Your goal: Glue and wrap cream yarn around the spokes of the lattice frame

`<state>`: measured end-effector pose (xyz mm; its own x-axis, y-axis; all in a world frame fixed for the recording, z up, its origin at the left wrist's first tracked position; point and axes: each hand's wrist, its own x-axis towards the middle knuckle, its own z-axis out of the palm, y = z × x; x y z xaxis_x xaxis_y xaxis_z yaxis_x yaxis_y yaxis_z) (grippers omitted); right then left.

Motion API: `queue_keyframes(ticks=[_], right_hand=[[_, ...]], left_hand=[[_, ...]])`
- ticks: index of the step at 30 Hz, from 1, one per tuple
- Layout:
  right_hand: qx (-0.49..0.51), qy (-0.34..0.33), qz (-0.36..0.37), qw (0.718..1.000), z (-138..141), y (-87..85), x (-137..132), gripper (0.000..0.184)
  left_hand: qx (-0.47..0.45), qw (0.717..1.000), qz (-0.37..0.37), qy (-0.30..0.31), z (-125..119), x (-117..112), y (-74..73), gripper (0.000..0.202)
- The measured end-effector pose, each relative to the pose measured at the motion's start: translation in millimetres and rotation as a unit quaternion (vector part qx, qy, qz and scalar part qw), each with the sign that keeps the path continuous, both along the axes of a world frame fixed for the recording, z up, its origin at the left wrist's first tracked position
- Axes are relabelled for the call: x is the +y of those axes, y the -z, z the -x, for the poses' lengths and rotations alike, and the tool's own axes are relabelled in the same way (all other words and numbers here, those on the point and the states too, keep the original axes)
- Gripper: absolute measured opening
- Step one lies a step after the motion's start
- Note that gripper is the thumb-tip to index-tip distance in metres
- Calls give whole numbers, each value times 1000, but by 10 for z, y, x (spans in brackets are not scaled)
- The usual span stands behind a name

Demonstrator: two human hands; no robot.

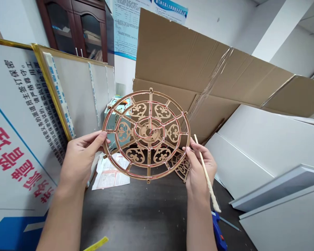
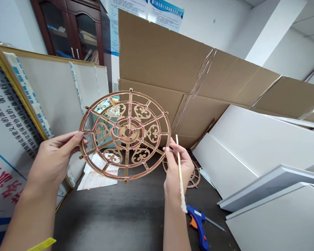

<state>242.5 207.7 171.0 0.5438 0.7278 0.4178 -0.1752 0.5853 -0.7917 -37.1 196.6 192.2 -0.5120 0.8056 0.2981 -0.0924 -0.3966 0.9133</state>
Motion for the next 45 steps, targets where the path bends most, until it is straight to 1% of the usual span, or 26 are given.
queue_keyframes(ticks=[3,7,9,11,13,14,15,16,17,18,20,21,22,25,27,28,30,32,35,37,40,42,45], right_hand=[[8,-11,8,1000,33,10,-21,30],[-8,-25,26,999,86,22,-22,32],[-32,-37,31,998,88,14,-20,33],[-87,-43,49,994,59,-14,-46,33],[-160,-16,64,985,9,-60,-124,36],[-190,4,60,980,-15,-87,-185,39],[-206,6,45,978,-32,-114,-261,43],[-211,-10,24,977,-38,-140,-348,49],[-222,-53,10,974,-28,-163,-442,54],[-246,-110,15,963,-3,-183,-538,56],[-296,-188,59,935,93,-210,-711,38],[-309,-207,82,925,155,-219,-780,30],[-321,-225,97,915,219,-224,-833,27],[-353,-280,123,884,379,-224,-905,34],[-366,-302,135,869,447,-214,-897,37],[-368,-304,139,868,474,-206,-885,37],[-358,-304,139,872,520,-190,-854,37],[-336,-323,130,875,554,-177,-833,36],[-325,-359,118,867,556,-168,-854,36],[-341,-348,112,866,514,-164,-902,39],[-348,-336,87,871,406,-153,-977,51],[-339,-360,79,865,323,-151,-993,57],[-333,-413,112,840,211,-167,-940,62]], left_hand=[[-7,1000,7,17,-41,-28,-23,43],[-21,998,22,46,-95,-68,-28,54],[-29,999,20,36,-99,-83,-19,54],[-32,999,14,16,-85,-96,-12,53],[-33,999,0,-6,-64,-107,-10,52],[-33,999,-8,-18,-53,-112,-12,51],[-34,999,-17,-30,-45,-117,-16,51],[-35,998,-26,-43,-38,-123,-21,50],[-37,997,-34,-57,-35,-129,-27,49],[-41,996,-41,-70,-34,-137,-34,48],[-47,993,-53,-93,-40,-155,-50,48],[-50,992,-59,-101,-46,-166,-60,48],[-52,991,-65,-107,-52,-179,-69,50],[-55,989,-80,-112,-68,-221,-99,51],[-60,988,-87,-116,-76,-248,-117,50],[-63,987,-90,-120,-78,-260,-125,50],[-68,985,-98,-126,-82,-281,-137,49],[-67,984,-106,-125,-86,-297,-144,49],[-60,984,-110,-123,-90,-310,-145,50],[-59,985,-112,-121,-91,-308,-144,49],[-55,983,-120,-124,-88,-291,-138,48],[-49,982,-122,-135,-81,-277,-128,49],[-38,982,-119,-139,-67,-264,-104,48]])
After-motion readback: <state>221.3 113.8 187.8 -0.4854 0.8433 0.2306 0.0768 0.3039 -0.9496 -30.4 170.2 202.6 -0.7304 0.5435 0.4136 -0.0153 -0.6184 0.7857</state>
